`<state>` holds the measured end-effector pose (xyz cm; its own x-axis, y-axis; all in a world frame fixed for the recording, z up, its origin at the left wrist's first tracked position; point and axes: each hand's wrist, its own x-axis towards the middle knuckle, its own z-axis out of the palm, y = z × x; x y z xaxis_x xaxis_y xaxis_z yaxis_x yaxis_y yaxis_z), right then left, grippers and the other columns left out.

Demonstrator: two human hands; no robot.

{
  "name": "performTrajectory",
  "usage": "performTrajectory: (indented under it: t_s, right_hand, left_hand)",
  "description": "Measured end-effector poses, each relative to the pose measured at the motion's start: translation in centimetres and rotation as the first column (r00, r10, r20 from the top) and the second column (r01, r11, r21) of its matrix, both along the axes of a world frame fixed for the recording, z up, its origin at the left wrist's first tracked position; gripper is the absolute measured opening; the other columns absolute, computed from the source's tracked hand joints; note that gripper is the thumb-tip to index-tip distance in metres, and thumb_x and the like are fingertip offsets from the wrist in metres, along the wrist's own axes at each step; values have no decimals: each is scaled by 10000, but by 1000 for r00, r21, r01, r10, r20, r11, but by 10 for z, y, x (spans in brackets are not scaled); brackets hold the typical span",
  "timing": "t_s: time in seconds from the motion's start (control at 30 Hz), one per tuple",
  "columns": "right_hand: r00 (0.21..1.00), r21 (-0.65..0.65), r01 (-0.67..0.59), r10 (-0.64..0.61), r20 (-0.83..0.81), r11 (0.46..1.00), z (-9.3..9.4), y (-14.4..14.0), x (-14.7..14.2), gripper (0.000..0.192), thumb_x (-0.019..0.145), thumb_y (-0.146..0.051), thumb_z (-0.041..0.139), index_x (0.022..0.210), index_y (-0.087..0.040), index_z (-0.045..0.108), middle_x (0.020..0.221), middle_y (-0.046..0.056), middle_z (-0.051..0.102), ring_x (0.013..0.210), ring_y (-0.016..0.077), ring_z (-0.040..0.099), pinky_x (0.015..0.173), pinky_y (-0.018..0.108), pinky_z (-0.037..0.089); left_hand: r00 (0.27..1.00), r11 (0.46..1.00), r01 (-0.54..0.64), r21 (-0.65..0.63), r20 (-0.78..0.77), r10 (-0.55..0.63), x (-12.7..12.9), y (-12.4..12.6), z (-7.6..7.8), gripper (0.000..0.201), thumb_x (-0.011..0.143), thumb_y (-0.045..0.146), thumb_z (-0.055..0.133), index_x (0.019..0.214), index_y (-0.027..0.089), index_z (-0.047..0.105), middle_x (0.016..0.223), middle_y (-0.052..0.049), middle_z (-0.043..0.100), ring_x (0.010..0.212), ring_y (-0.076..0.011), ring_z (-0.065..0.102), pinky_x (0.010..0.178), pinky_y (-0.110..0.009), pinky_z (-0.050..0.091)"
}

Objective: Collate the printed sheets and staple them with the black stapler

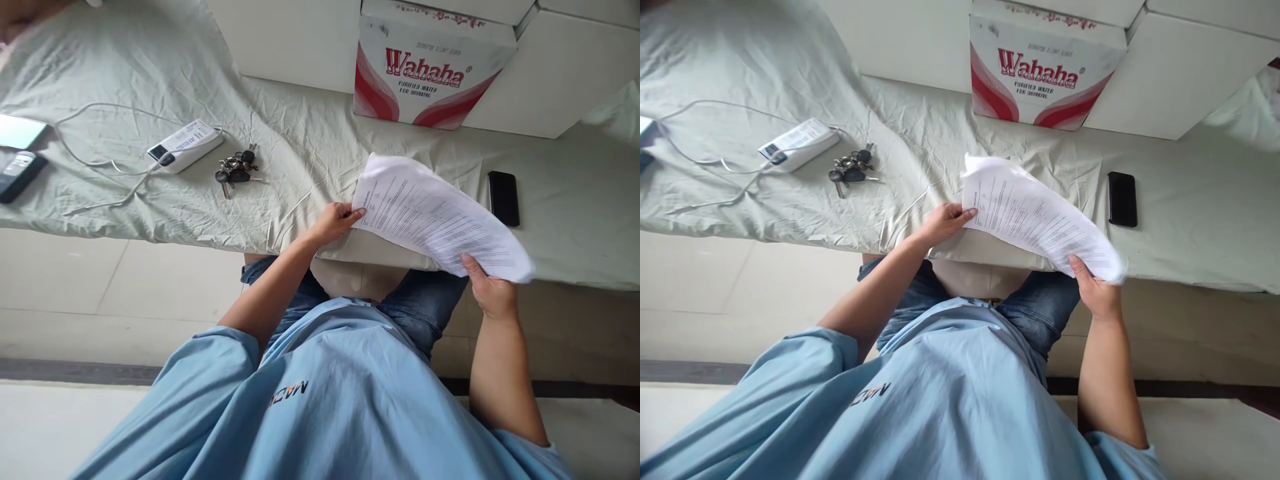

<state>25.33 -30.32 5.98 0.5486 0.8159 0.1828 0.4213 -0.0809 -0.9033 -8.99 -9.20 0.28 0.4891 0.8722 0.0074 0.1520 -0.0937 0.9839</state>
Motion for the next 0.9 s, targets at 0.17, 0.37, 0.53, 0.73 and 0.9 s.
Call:
performTrajectory:
  t_s: [0.17, 0.37, 0.53, 0.73, 0.9]
  right_hand:
    - [994, 17, -7, 8, -106, 1000, -15, -20, -9, 619, 810, -636, 1039, 1259, -237, 890, 1448, 105, 860, 1567, 350, 696, 1470, 569, 401]
    - [760, -153, 165, -224, -610, 974, -45, -65, -36, 770, 647, -571, 1110, 1304, -244, 876, 1425, 128, 875, 1507, 421, 747, 1367, 672, 543]
    - [578, -314, 183, -360, -732, 932, -74, -99, -58, 734, 583, -581, 1120, 1205, -284, 870, 1303, 89, 908, 1488, 413, 761, 1260, 645, 659]
    - [614, -350, 159, -370, -697, 923, -81, -98, -62, 694, 588, -435, 1153, 1196, -232, 887, 1298, 89, 912, 1394, 347, 818, 1217, 480, 702]
    - [641, -317, 232, -389, -662, 920, -78, -87, -64, 697, 628, -489, 1111, 1251, -272, 886, 1339, 52, 907, 1483, 339, 774, 1231, 465, 692]
  left_hand:
    - [1000, 1000, 24, 3, 16, -24, 8, -7, 11, 525, 1049, 617, 770, 730, 228, 620, 658, -1, 564, 649, -150, 490, 635, -304, 372]
    - [988, 982, 137, -130, 83, -127, 23, -16, 9, 604, 960, 751, 813, 753, 211, 639, 716, -10, 613, 658, -135, 522, 626, -306, 410]
    - [946, 917, 318, -240, 144, -291, 36, -6, 4, 473, 935, 655, 859, 908, 185, 809, 870, -72, 791, 757, -199, 694, 723, -348, 545]
    - [976, 981, 191, -20, -103, -192, 68, 41, 5, 98, 816, 316, 861, 829, 218, 859, 735, -35, 747, 679, -187, 625, 706, -344, 474]
    - [990, 977, -59, 204, -114, 84, 73, 32, -9, 45, 784, 241, 763, 816, 247, 794, 752, -40, 723, 755, -220, 585, 797, -349, 454]
